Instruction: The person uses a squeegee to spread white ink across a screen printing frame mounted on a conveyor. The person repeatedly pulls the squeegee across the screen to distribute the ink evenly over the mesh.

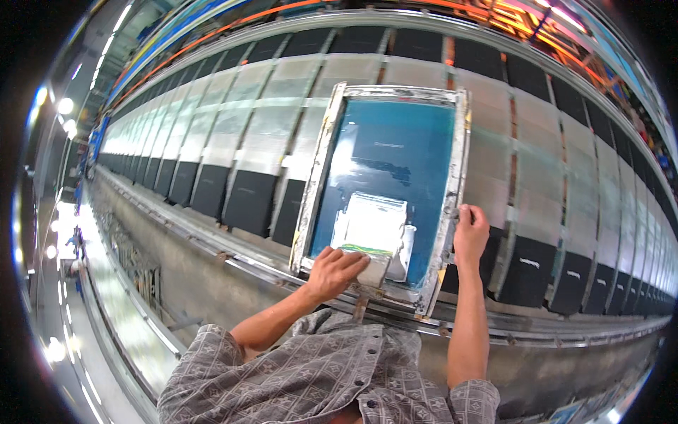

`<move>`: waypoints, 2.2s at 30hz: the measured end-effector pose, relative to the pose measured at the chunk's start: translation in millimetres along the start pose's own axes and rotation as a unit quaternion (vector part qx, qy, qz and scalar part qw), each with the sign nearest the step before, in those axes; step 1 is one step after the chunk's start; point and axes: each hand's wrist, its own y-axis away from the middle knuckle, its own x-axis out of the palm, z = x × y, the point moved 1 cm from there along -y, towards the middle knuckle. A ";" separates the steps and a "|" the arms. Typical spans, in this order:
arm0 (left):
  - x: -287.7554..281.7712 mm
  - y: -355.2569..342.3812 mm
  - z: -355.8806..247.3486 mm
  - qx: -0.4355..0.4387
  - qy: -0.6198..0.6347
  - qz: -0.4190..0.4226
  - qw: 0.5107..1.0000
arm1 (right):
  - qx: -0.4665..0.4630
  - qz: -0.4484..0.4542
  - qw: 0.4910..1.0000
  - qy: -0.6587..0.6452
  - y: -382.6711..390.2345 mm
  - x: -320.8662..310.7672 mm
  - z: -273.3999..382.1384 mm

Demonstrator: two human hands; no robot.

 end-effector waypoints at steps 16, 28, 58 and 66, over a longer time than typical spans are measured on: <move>-62.0 24.5 161.4 -0.036 0.029 0.191 0.980 | 0.018 -0.006 1.000 0.021 51.0 165.2 -20.5; -53.4 -95.3 236.3 -0.028 0.017 0.197 0.980 | 0.065 0.010 0.998 0.000 55.2 176.3 -11.1; -89.5 103.2 215.4 -0.020 -0.017 0.007 1.000 | -0.040 -0.006 0.999 -0.026 76.7 246.7 3.5; -137.1 119.5 321.3 -0.043 0.032 0.054 0.997 | -0.021 -0.003 0.999 -0.027 122.2 351.0 27.4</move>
